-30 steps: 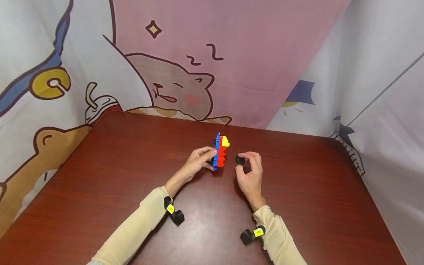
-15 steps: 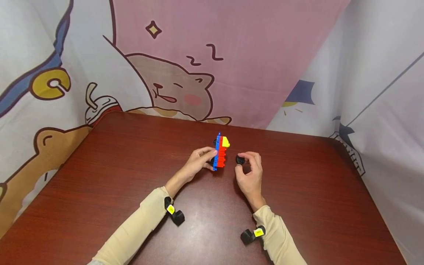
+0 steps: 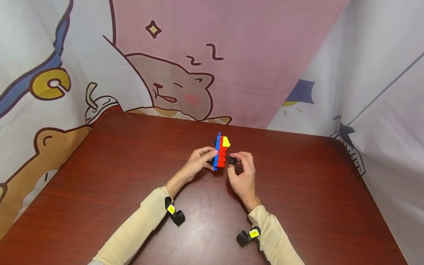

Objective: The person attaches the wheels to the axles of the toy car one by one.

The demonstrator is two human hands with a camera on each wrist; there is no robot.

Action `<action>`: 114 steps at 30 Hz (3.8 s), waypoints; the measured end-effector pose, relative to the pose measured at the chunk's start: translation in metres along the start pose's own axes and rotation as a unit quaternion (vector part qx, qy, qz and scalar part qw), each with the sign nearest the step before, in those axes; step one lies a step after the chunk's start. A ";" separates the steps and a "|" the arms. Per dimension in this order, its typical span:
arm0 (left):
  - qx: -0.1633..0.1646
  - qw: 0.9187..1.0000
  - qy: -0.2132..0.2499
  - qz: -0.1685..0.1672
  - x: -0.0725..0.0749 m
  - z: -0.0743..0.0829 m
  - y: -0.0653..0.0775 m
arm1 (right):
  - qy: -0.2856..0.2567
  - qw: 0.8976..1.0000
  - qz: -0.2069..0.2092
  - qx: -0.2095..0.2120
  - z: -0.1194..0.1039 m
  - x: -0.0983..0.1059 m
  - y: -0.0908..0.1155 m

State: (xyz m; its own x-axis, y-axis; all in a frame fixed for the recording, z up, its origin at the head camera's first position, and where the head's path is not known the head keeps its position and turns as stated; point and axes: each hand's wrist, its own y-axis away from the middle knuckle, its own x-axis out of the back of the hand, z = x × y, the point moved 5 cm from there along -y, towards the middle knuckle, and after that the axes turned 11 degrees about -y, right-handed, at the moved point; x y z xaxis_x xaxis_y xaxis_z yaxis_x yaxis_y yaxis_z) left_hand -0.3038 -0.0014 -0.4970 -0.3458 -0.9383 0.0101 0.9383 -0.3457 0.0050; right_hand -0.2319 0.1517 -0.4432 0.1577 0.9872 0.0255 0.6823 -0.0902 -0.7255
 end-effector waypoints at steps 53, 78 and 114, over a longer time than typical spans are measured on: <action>-0.010 1.000 -0.021 -0.010 -0.001 -0.001 -0.001 | -0.016 0.996 -0.030 0.087 -0.022 -0.032 0.004; -0.009 1.000 -0.023 0.002 0.000 0.000 0.000 | 0.008 0.995 -0.058 0.076 0.022 -0.027 0.015; -0.036 0.991 -0.020 -0.124 -0.003 0.005 0.006 | -0.003 0.998 -0.054 -0.011 -0.008 -0.031 0.006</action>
State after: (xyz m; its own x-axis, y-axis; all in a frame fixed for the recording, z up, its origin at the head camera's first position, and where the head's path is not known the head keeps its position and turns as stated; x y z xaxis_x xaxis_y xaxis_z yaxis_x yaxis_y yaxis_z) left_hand -0.2978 -0.0008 -0.4920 -0.5646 -0.8234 0.0562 0.8214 -0.5672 -0.0589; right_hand -0.2267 0.1197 -0.4428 0.0781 0.9921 0.0981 0.7111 0.0135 -0.7029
